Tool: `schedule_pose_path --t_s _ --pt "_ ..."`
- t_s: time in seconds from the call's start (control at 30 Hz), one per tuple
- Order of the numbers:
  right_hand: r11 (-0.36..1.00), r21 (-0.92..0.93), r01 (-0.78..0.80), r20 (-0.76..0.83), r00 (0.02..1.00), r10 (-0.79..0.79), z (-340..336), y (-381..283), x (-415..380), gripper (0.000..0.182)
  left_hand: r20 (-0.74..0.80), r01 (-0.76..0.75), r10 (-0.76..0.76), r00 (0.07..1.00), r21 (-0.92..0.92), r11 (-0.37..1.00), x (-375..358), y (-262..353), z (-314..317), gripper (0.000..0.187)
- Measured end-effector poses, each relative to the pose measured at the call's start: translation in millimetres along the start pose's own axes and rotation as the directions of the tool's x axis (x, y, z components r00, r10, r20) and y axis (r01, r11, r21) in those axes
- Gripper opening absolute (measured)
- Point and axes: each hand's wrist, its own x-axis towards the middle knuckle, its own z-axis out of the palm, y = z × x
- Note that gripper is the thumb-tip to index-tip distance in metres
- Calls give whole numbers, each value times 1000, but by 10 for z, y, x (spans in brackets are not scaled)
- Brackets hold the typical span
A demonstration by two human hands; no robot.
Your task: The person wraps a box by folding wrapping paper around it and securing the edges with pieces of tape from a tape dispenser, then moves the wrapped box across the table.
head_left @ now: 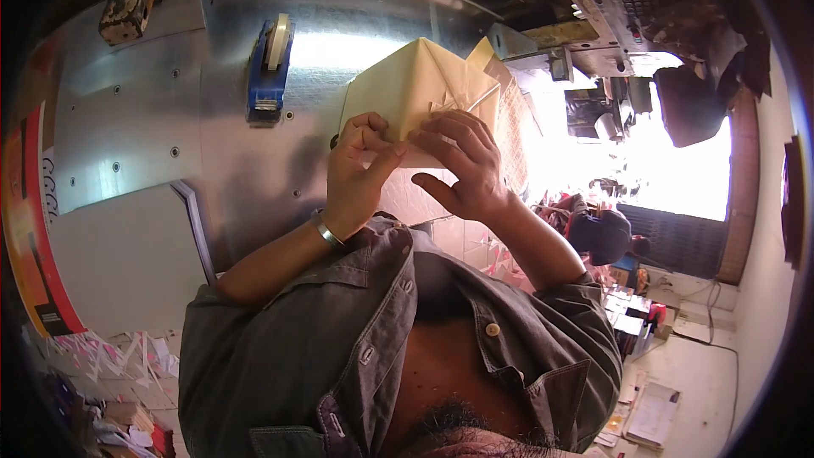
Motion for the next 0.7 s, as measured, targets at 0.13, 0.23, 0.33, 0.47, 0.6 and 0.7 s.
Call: schedule_pose_path --t_s 0.13,0.23,0.33,0.47,0.6,0.7 --pt "1000 -8 6 -25 1000 -6 45 30 -20 52 5 -171 173 985 212 962 -18 -28 -106 28" --pt "1000 -5 -10 -35 999 10 57 12 -15 53 -25 -434 459 888 279 856 -7 61 -94 22" --pt "999 9 -38 -46 998 38 82 -4 -27 52 170 -600 603 779 479 640 45 179 -116 16" --pt "997 43 -59 -51 997 62 77 -25 -14 52 230 -633 627 744 542 553 128 158 -119 16" --pt "997 51 -60 -44 997 62 71 -21 -20 52 213 -630 627 750 518 578 151 55 -117 16" --pt "996 52 -76 -34 996 78 61 -25 -34 54 131 -571 580 804 442 691 144 -54 -99 19"
